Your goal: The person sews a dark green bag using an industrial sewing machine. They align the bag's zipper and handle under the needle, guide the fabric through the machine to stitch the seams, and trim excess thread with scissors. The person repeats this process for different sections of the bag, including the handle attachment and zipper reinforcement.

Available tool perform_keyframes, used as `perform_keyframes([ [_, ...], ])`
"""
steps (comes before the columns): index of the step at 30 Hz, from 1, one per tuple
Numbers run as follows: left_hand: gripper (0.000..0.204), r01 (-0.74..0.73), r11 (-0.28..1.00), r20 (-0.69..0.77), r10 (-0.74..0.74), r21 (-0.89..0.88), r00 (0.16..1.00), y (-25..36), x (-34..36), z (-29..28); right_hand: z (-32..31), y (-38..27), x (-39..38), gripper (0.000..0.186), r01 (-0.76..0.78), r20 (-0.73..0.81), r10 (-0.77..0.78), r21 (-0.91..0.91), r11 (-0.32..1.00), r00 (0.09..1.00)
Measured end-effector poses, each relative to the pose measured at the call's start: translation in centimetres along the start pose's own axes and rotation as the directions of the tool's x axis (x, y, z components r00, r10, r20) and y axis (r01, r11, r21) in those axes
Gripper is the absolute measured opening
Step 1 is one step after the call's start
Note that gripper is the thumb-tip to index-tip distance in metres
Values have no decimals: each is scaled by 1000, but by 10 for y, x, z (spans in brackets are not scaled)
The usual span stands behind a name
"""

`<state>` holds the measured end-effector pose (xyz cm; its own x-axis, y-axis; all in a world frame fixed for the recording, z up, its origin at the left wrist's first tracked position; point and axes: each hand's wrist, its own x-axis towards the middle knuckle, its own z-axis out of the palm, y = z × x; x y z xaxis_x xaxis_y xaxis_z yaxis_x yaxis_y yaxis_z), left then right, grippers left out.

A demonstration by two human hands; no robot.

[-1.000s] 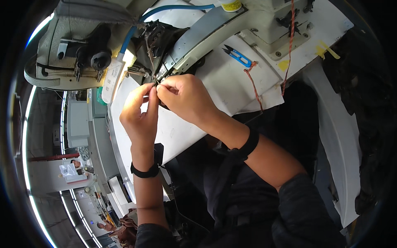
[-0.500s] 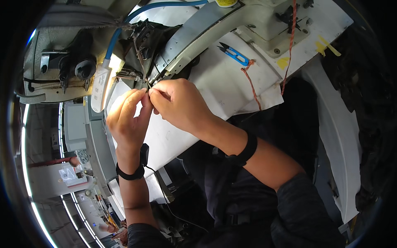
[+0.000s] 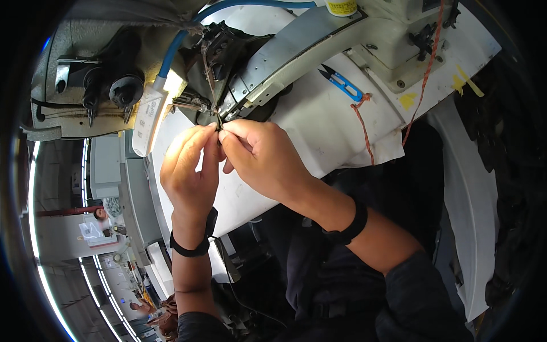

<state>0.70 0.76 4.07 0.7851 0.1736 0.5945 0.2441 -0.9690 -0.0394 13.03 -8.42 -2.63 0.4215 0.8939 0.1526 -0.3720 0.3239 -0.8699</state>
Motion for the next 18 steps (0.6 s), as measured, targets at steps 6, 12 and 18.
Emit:
perform_keyframes([
  [6,42,112,989,-37,-115,-93,993,14,-18,10,-4,-5,-3,26,-11,-25,8,-121,993,1000],
  [12,49,191,981,-53,-189,23,980,30,-27,17,-5,-11,-3,27,-50,12,52,-102,993,999],
  [18,43,139,990,-178,-139,-13,974,19,-29,27,-7,-13,0,29,-58,26,60,-58,997,998],
])
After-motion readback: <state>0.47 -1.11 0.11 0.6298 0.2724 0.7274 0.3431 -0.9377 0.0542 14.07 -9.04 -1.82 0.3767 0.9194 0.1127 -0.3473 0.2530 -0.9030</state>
